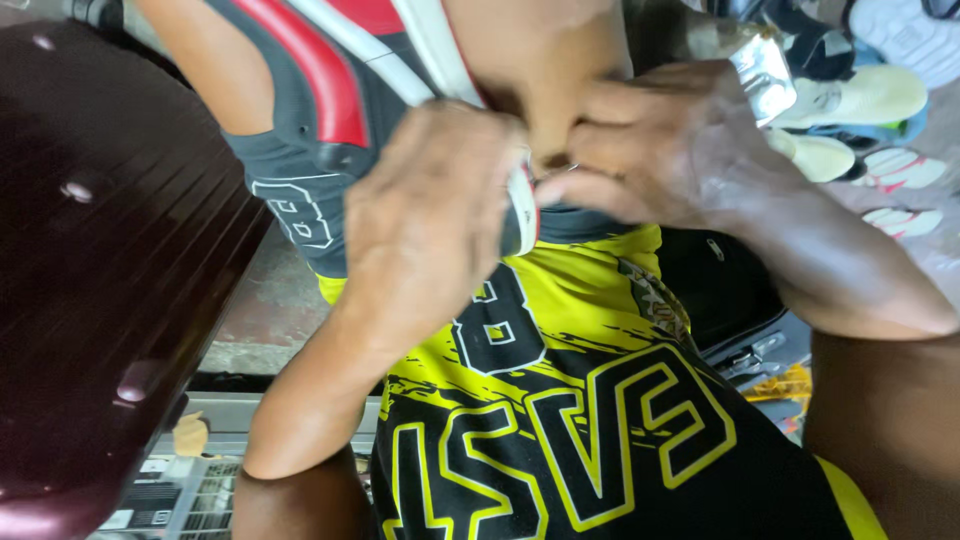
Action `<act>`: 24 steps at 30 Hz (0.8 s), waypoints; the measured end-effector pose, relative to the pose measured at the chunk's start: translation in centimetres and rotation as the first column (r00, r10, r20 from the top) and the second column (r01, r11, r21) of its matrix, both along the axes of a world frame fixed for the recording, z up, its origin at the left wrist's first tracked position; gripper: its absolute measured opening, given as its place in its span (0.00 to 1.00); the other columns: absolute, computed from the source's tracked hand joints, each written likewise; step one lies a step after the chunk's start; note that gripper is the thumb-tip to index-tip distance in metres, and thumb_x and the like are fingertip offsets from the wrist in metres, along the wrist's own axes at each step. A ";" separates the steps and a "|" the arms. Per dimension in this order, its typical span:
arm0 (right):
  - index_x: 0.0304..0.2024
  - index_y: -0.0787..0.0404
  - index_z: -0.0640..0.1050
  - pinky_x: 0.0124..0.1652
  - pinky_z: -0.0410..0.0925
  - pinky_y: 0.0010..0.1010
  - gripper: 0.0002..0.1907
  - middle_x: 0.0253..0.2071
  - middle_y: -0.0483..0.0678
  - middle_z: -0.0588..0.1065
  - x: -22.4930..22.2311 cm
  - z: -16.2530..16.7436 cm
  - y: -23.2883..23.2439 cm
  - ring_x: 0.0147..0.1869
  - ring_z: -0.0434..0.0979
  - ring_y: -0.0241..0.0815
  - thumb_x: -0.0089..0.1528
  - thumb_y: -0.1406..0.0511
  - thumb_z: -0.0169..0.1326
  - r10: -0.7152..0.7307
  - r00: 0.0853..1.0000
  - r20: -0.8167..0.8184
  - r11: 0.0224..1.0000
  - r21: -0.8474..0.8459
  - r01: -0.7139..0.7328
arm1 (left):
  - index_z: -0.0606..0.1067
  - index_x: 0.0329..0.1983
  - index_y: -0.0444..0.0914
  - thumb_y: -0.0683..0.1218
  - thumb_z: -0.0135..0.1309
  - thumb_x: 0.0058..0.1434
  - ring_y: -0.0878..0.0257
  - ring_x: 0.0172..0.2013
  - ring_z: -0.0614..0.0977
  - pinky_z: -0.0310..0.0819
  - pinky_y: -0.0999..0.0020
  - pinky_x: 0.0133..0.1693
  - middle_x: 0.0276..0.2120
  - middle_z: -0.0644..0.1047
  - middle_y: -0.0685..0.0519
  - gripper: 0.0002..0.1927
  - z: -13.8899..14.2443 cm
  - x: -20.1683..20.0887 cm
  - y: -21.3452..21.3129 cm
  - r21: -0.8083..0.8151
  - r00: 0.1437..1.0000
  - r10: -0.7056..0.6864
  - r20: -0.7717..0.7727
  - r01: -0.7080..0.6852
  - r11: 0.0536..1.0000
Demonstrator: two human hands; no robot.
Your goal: The person holds a black, red, and white sneaker on their lap and repeatedly inserts a needle with white thread through the sole edge, pulling the thread to stitch the shoe. The hands rotate the shoe slightly to access different sections of the sole while continuing the sewing motion.
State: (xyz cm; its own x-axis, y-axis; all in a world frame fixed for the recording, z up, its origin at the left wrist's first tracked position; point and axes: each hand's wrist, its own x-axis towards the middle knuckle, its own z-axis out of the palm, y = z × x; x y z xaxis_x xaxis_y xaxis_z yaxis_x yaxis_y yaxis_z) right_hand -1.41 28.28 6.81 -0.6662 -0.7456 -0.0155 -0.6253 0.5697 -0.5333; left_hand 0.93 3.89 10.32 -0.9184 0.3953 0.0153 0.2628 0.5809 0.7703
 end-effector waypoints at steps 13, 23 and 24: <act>0.42 0.62 0.80 0.33 0.72 0.27 0.08 0.34 0.46 0.81 3.0 0.2 -0.7 0.33 0.83 0.34 0.67 0.63 0.59 -0.200 0.696 0.690 0.947 -0.047 0.318 | 0.65 0.68 0.37 0.31 0.43 0.72 0.68 0.38 0.84 0.83 0.71 0.40 0.53 0.81 0.49 0.22 0.9 -0.4 -1.7 0.351 0.792 0.049 0.609 -0.324 0.878; 0.39 0.63 0.81 0.30 0.67 0.29 0.07 0.35 0.47 0.78 0.6 1.6 -4.0 0.30 0.76 0.37 0.67 0.65 0.64 -0.169 0.914 0.368 0.933 -0.240 0.269 | 0.51 0.75 0.44 0.37 0.69 0.57 0.61 0.39 0.84 0.83 0.71 0.43 0.68 0.69 0.47 0.50 1.0 -0.4 -1.0 0.175 0.957 -0.031 0.290 -0.021 0.984; 0.39 0.62 0.81 0.31 0.68 0.30 0.05 0.36 0.47 0.77 0.2 1.7 -4.1 0.31 0.77 0.38 0.69 0.67 0.62 -0.185 0.948 0.260 0.940 -0.235 0.248 | 0.51 0.75 0.44 0.39 0.71 0.57 0.62 0.36 0.83 0.83 0.71 0.42 0.68 0.69 0.48 0.50 0.9 -0.3 -1.1 0.165 0.943 -0.023 0.331 -0.034 0.986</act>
State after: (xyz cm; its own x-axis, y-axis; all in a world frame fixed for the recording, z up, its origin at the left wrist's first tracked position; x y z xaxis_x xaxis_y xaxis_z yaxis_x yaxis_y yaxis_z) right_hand -1.22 24.15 8.55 -0.8129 -0.5822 -0.0120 -0.3447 0.4977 -0.7959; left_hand 0.58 2.83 11.25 -0.8850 0.4079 -0.2246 -0.0261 0.4382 0.8985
